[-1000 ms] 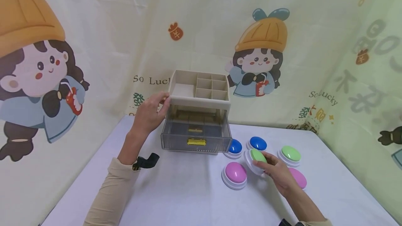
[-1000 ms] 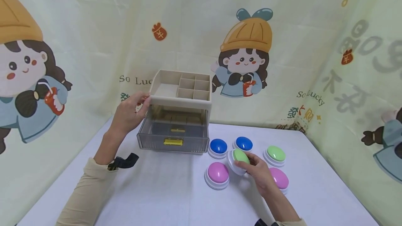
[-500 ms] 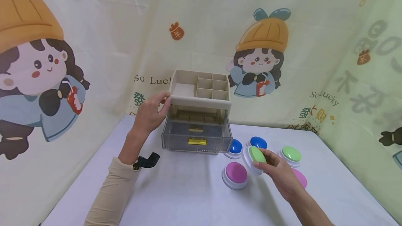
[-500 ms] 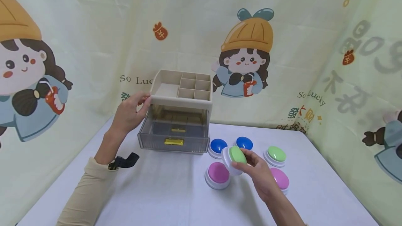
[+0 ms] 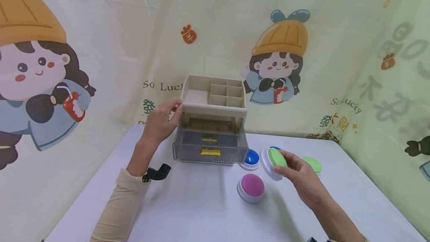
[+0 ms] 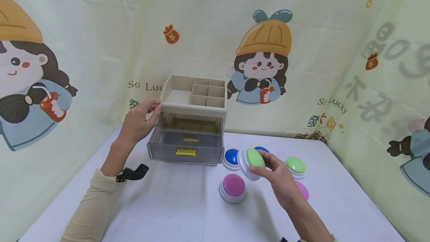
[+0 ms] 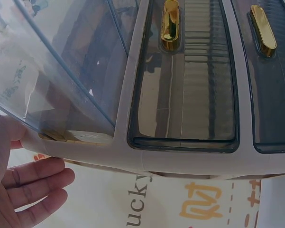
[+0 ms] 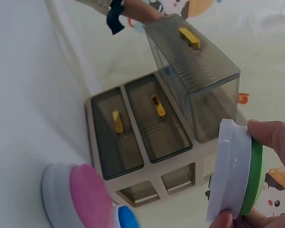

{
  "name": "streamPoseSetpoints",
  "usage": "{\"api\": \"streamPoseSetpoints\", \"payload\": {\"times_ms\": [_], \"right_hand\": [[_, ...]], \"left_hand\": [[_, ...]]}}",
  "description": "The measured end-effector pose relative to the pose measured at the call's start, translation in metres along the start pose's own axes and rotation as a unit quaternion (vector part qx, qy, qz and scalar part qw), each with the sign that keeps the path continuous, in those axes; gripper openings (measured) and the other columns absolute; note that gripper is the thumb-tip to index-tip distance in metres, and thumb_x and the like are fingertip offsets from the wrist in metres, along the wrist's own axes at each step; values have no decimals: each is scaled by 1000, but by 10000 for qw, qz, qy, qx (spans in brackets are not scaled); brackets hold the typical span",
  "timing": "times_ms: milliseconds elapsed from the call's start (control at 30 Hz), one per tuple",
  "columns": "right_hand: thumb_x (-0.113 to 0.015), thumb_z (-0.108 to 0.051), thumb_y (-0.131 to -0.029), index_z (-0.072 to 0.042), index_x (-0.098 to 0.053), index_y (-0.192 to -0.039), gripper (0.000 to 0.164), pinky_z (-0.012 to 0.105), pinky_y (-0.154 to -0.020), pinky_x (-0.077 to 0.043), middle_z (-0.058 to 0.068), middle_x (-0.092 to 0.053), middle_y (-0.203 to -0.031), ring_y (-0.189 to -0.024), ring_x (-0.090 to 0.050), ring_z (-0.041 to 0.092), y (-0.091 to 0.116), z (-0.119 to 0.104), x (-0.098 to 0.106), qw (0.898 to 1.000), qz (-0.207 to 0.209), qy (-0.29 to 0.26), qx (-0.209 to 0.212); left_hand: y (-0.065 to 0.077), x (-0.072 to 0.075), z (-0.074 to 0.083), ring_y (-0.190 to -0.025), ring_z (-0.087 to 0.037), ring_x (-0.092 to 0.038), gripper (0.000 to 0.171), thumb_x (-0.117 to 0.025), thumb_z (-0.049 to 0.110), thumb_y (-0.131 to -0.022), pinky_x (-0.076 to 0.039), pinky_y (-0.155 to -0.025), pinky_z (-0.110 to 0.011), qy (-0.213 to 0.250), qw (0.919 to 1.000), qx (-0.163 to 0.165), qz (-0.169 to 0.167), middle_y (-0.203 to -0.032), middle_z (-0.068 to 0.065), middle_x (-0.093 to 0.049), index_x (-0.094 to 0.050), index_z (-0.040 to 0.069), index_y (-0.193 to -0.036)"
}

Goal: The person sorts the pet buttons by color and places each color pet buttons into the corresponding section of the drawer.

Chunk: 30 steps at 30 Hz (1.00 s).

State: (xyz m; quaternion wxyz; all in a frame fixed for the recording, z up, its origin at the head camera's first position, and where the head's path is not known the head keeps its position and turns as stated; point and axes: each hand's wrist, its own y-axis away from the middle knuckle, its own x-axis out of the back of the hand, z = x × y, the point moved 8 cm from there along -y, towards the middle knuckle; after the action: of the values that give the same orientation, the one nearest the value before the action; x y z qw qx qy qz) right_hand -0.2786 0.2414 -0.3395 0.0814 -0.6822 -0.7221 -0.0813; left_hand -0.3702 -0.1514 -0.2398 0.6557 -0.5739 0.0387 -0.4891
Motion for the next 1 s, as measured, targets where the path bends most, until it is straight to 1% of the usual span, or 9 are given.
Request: {"api": "streamPoseSetpoints", "payload": {"times_ms": [200,400,567,800,867,933,1000], "right_hand": [[-69,-18,-98,1,-33,-155,69,15,-96,-47,10,-47,-144,-119,-55,11,-1,-19,-3,9997,-92,-22,219],[-66,-17,-99,-2,-30,-157,70,13,-98,-45,11,-40,-148,-126,-48,15,1,-40,-5,9989,-121,-89,455],[-65,-15,-100,-4,-29,-158,69,13,-98,-44,10,-37,-149,-128,-44,19,2,-47,-9,9983,-139,-172,542],[-67,-20,-99,-5,-31,-157,70,14,-97,-43,11,-37,-150,-130,-39,23,-2,-55,-13,9984,-59,187,523],[-68,-21,-99,-6,-34,-156,69,17,-99,-43,10,-38,-150,-131,-39,22,-4,-59,-14,9979,-9,331,563],[-69,-22,-98,-8,-36,-156,69,24,-102,-41,9,-40,-149,-131,-39,21,-5,-65,-15,9969,70,488,618],[-72,-23,-96,-8,-38,-155,70,33,-103,-40,9,-43,-148,-130,-39,21,-6,-71,-15,9945,172,726,729]], "left_hand": [[-2,-2,-4,-98,-32,-72,25,-57,23,-105,-58,-74,-49,6,10000,-18,-9,-116,-14,-73,-67,7,-122],[-4,-3,-7,-98,-32,-72,25,-57,23,-105,-58,-74,-49,35,10000,-14,-30,-115,-14,-73,-67,7,-122],[-5,-3,-9,-98,-33,-72,25,-57,23,-105,-58,-73,-49,43,10000,-15,-29,-115,-14,-73,-67,7,-122],[-6,-5,-13,-97,-32,-72,25,-57,22,-105,-57,-70,-48,64,10000,-44,-14,-115,-15,-73,-67,6,-122],[-6,-5,-14,-96,-32,-72,25,-58,22,-105,-57,-70,-48,63,10000,-51,-8,-114,-15,-73,-67,6,-122],[-6,-5,-15,-96,-32,-72,25,-58,22,-105,-58,-70,-48,64,10000,-57,-15,-113,-15,-73,-67,7,-122],[-7,-5,-15,-96,-32,-72,25,-58,23,-105,-58,-70,-47,68,10000,-55,-33,-113,-14,-73,-67,7,-122]]}}
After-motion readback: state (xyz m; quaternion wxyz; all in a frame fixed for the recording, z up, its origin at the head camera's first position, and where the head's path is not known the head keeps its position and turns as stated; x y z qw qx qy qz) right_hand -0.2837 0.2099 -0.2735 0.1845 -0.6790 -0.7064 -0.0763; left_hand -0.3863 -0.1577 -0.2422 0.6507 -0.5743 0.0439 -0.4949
